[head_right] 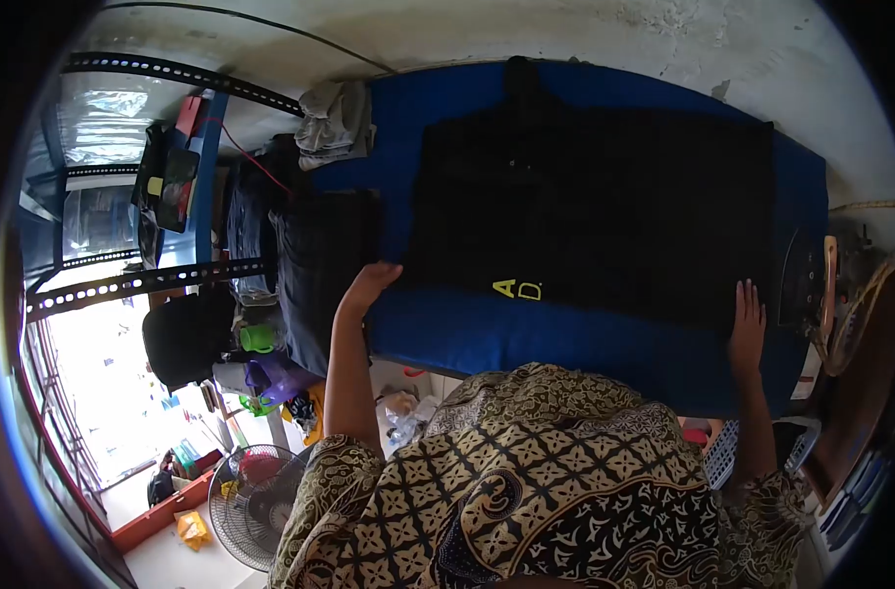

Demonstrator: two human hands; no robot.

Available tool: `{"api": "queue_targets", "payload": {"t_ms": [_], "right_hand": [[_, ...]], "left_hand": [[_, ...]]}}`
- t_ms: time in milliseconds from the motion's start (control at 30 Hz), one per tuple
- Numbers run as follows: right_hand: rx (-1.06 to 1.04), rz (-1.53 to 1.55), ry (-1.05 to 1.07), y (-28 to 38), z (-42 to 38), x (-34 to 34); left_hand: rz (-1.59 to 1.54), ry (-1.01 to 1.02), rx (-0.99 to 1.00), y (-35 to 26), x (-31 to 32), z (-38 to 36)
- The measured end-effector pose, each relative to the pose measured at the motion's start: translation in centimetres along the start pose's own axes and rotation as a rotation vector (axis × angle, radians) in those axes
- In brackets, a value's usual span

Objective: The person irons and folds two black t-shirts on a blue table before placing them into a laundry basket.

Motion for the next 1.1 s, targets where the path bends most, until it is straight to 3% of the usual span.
{"api": "queue_targets", "payload": {"t_ms": [33,100,133,200,333,467,533,600,667,700,733,767,800,833,867,933,967,1000,1067,1100], "right_hand": [[-0.042,0.013,-0.042,-0.4,-0.1,0.7],[-0.071,0.025,-0.03,-0.7,-0.2,0.9],[-0.096,0.034,-0.026,-0.7,-0.3,0.8],[-0.125,0.026,-0.066,-0.7,-0.4,0.4],[-0.21,0.014,-0.105,-2.4,-1.5,-0.5],[-0.225,-0.026,-0.125,-3.6,-4.3,-2.0],[-0.258,0.028,-0.091,-2.9,-6.2,-1.4],[-0.167,-0.088,-0.124,-2.8,-8.2,-0.7],[-0.088,-0.208,-0.153,-4.0,-9.9,1.1],[0.067,-0.181,-0.206,-5.9,-10.5,1.8],[0.22,-0.152,-0.261,-7.6,-11.2,2.0],[0.24,-0.155,-0.255,-8.1,-11.6,2.5],[0.382,0.111,-0.335,-9.9,-12.4,2.4],[0.517,0.381,-0.416,-11.4,-13.0,2.9],[0.528,0.378,-0.414,-11.1,-12.9,3.5],[0.697,0.904,-0.443,-11.4,-13.3,6.4],[0.723,1.02,-0.539,-11.1,-13.2,5.5],[0.73,1.021,-0.541,-10.8,-12.9,5.1],[0.643,0.963,-0.536,-10.1,-11.9,4.1],[0.652,0.961,-0.537,-10.5,-12.0,4.3]], "left_hand": [[0.001,0.002,-0.008,1.3,0.4,-0.2],[0.077,-0.148,0.438,-1.8,-0.3,-1.9],[0.079,-0.145,0.44,-1.5,0.3,-1.9],[0.049,-0.343,0.375,-2.0,0.3,-2.9],[0.009,-0.412,0.497,2.6,-1.4,-3.1],[0.305,-0.348,0.469,5.7,-0.2,-6.8],[0.227,-0.528,0.666,8.6,-0.4,-9.1],[0.286,-0.658,0.708,8.7,0.1,-11.0],[0.507,-0.522,0.316,9.6,1.0,-9.1],[0.666,-0.415,0.086,10.0,1.5,-8.4],[0.674,-0.398,0.104,7.8,3.0,-9.1],[0.786,-0.713,0.181,3.8,3.5,-11.9],[0.882,-1.036,0.259,-0.1,4.5,-15.4],[0.792,-0.948,0.431,-3.3,6.9,-15.6],[0.698,-0.852,0.593,-6.4,9.7,-15.7],[0.647,-0.611,0.738,-11.2,16.8,-14.0],[0.735,-0.481,0.822,-13.8,21.4,-13.9],[0.77,-0.343,1.017,-15.5,25.4,-14.5],[0.805,-0.111,1.17,-15.8,31.0,-13.5],[0.806,-0.104,1.175,-15.3,31.9,-12.8]]}}
Point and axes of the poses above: each hand's wrist, its own z-axis towards the middle knuckle, its own x-axis out of the palm, y = z × x, the point moved 10 cm from there along z, towards the middle knuckle, and after that the axes turned 6 degrees about -z, right-handed, at the moved point
